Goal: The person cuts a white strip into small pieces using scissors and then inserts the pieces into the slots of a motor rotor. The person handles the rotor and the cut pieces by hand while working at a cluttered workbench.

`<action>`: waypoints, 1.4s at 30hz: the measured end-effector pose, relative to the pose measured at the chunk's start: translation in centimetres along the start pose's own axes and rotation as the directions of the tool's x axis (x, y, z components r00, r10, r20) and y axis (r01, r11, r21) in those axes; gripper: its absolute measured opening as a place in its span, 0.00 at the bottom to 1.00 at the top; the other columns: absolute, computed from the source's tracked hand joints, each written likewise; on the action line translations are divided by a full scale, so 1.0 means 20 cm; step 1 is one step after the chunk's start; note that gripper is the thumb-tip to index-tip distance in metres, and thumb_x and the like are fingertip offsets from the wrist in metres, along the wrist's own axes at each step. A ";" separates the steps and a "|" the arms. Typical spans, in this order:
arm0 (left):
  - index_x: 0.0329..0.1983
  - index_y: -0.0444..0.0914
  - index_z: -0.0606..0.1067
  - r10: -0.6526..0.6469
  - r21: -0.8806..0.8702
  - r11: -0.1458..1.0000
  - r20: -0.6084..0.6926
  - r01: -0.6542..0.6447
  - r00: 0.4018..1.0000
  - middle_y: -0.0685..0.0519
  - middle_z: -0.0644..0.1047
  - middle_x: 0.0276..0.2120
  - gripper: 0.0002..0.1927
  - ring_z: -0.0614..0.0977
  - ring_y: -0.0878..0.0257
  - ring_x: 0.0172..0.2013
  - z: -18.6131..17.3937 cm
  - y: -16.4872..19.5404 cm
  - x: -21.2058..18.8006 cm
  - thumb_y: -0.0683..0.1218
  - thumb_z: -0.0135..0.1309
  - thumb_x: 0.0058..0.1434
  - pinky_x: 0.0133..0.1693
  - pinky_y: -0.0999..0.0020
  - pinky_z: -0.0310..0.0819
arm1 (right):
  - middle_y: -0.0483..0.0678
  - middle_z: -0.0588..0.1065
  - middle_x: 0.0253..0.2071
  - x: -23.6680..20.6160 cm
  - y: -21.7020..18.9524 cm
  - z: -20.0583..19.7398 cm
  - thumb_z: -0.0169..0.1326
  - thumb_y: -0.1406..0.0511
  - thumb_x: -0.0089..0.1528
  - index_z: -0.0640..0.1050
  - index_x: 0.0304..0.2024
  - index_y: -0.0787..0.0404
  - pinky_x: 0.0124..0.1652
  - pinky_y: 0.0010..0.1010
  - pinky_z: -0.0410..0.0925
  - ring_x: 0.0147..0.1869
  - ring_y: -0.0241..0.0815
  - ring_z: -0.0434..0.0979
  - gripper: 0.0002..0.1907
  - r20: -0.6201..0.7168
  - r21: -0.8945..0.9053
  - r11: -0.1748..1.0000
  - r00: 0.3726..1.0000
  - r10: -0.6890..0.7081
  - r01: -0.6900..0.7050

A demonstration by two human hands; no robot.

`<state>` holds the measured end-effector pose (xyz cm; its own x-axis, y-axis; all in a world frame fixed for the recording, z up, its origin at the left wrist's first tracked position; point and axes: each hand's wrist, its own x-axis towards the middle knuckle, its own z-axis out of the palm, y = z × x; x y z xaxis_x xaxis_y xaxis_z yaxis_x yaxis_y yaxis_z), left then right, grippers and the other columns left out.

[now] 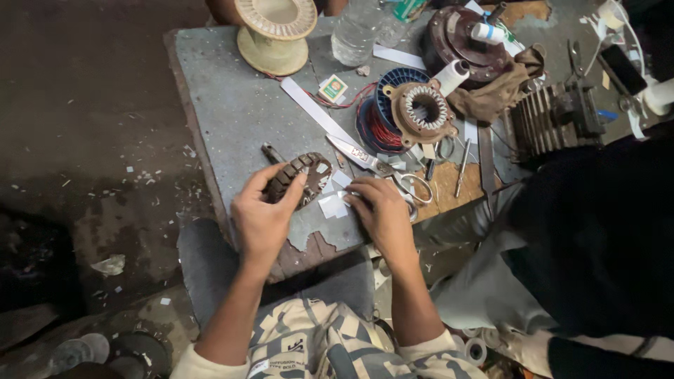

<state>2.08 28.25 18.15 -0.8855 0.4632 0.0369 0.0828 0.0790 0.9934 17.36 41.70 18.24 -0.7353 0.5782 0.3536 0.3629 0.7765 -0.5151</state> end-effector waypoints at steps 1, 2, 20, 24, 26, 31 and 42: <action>0.46 0.34 0.82 0.060 0.013 0.998 -0.023 -0.060 0.998 0.52 0.85 0.34 0.16 0.84 0.71 0.34 0.00 0.01 0.00 0.46 0.68 0.57 0.37 0.73 0.78 | 0.52 0.80 0.45 0.00 0.00 0.01 0.63 0.66 0.58 0.82 0.41 0.64 0.51 0.39 0.71 0.51 0.54 0.80 0.10 0.000 -0.003 1.000 1.000 0.002 -0.002; 0.46 0.33 0.82 0.120 0.028 0.993 -0.045 -0.118 0.992 0.51 0.85 0.35 0.16 0.84 0.70 0.34 0.01 0.01 -0.01 0.46 0.68 0.57 0.38 0.73 0.78 | 0.52 0.80 0.45 0.01 0.00 0.01 0.63 0.66 0.58 0.82 0.41 0.63 0.51 0.39 0.71 0.51 0.54 0.80 0.10 0.016 0.006 0.999 0.999 0.040 -0.040; 0.52 0.33 0.79 0.367 0.167 0.920 -0.053 -0.354 0.929 0.43 0.79 0.49 0.22 0.81 0.52 0.49 -0.05 -0.01 -0.04 0.43 0.69 0.55 0.52 0.62 0.74 | 0.52 0.80 0.40 0.05 0.04 -0.11 0.65 0.64 0.56 0.83 0.46 0.59 0.45 0.36 0.70 0.44 0.52 0.80 0.15 0.244 0.064 0.981 0.956 0.161 -0.181; 0.50 0.35 0.80 0.390 0.168 0.913 -0.079 -0.373 0.918 0.46 0.78 0.50 0.18 0.80 0.52 0.52 -0.08 -0.01 -0.11 0.40 0.68 0.57 0.55 0.61 0.74 | 0.50 0.82 0.40 0.05 0.10 -0.13 0.64 0.66 0.57 0.84 0.43 0.62 0.47 0.31 0.71 0.45 0.44 0.83 0.12 0.248 0.180 0.960 0.954 0.168 -0.216; 0.50 0.36 0.79 0.351 0.093 0.934 -0.064 -0.344 0.934 0.47 0.79 0.49 0.16 0.82 0.54 0.52 -0.08 -0.01 -0.11 0.38 0.66 0.59 0.54 0.62 0.75 | 0.49 0.83 0.39 0.04 0.12 -0.11 0.64 0.66 0.57 0.84 0.42 0.62 0.46 0.30 0.71 0.44 0.40 0.83 0.11 0.233 0.203 0.942 0.947 0.219 -0.268; 0.49 0.34 0.80 0.477 0.167 0.875 -0.147 -0.454 0.866 0.48 0.79 0.48 0.13 0.81 0.57 0.50 -0.09 -0.02 -0.16 0.37 0.65 0.61 0.52 0.66 0.77 | 0.49 0.82 0.40 0.00 0.11 -0.08 0.65 0.70 0.58 0.84 0.37 0.65 0.50 0.29 0.72 0.47 0.39 0.82 0.06 0.100 0.395 0.908 0.989 0.110 -0.140; 0.43 0.32 0.79 -0.025 -0.381 0.918 0.223 0.110 0.975 0.50 0.83 0.36 0.08 0.84 0.69 0.33 -0.03 -0.21 -0.30 0.35 0.60 0.61 0.36 0.76 0.81 | 0.52 0.82 0.40 -0.12 -0.07 0.13 0.64 0.76 0.56 0.85 0.40 0.67 0.44 0.27 0.73 0.44 0.40 0.82 0.10 0.193 0.722 0.661 0.977 0.090 -0.204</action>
<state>6.76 24.52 13.87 -0.7630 0.6463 -0.0125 -0.1962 -0.2130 0.9571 17.08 38.48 16.03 -0.7965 0.5862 0.1483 -0.0237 0.2148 -0.9764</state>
